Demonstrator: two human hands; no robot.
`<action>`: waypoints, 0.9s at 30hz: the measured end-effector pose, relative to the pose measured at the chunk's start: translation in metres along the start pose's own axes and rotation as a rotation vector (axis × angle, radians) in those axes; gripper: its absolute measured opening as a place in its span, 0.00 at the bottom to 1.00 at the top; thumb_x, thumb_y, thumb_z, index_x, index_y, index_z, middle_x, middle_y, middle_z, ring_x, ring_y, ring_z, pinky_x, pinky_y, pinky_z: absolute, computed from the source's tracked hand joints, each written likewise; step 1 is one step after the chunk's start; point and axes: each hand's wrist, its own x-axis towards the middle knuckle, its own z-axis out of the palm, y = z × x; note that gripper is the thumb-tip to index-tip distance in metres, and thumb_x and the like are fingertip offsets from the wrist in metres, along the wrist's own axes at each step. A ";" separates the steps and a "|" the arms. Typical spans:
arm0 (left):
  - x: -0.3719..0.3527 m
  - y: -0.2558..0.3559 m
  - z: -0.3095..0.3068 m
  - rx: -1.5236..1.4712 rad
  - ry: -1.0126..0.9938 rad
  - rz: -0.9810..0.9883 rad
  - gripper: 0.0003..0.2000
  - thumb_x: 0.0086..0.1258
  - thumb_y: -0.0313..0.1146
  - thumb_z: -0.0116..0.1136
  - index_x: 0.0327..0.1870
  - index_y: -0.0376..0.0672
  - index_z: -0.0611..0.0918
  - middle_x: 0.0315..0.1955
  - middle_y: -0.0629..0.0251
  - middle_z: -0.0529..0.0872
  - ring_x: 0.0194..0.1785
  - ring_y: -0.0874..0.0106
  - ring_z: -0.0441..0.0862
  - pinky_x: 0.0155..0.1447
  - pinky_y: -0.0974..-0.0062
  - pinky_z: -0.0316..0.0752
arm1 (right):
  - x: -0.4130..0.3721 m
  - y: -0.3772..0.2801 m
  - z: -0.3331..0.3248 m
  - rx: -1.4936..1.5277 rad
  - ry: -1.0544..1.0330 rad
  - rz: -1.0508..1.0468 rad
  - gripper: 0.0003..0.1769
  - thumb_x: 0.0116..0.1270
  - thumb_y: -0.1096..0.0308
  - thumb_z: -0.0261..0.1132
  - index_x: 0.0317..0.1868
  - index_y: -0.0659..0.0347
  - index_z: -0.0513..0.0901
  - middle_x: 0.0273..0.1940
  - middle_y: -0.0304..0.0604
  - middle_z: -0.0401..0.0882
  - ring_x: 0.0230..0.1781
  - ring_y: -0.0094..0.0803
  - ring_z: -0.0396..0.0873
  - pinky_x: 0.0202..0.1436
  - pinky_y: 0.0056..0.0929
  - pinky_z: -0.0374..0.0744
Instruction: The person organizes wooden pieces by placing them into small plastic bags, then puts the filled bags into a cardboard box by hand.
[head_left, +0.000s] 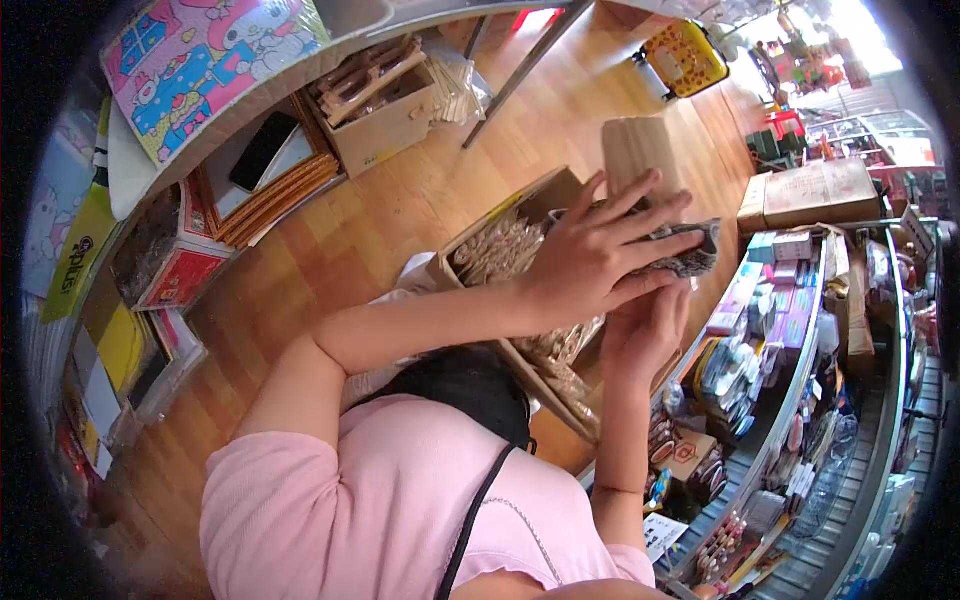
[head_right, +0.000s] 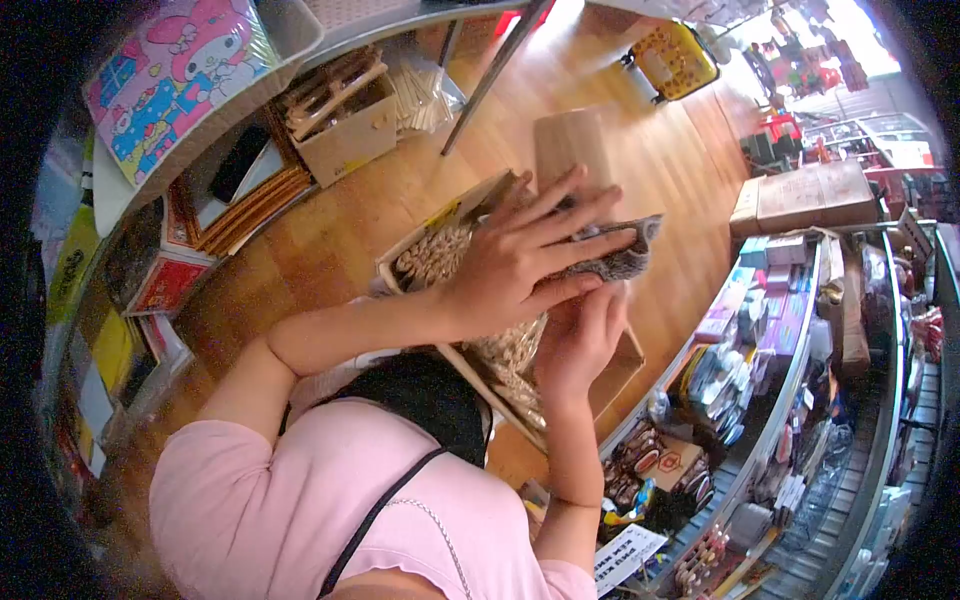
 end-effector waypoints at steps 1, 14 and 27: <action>0.010 -0.005 -0.006 0.099 0.020 0.071 0.20 0.62 0.44 0.54 0.56 0.55 0.76 0.64 0.66 0.65 0.65 0.57 0.61 0.63 0.56 0.57 | -0.002 0.001 -0.002 0.003 -0.017 -0.009 0.15 0.73 0.62 0.45 0.53 0.63 0.67 0.47 0.42 0.72 0.45 0.26 0.73 0.48 0.26 0.74; 0.000 0.014 -0.009 -0.020 0.035 0.013 0.15 0.60 0.39 0.55 0.50 0.59 0.80 0.27 0.68 0.71 0.33 0.71 0.73 0.35 0.74 0.71 | 0.002 0.004 -0.002 -0.037 0.090 0.125 0.14 0.70 0.67 0.49 0.53 0.63 0.68 0.48 0.44 0.73 0.49 0.31 0.74 0.52 0.32 0.75; 0.041 -0.055 -0.032 0.496 0.250 0.012 0.19 0.58 0.39 0.57 0.54 0.60 0.78 0.27 0.70 0.68 0.32 0.72 0.70 0.34 0.73 0.67 | -0.010 -0.002 -0.010 -0.047 -0.099 0.062 0.11 0.70 0.64 0.52 0.46 0.61 0.72 0.42 0.40 0.76 0.44 0.28 0.76 0.47 0.30 0.75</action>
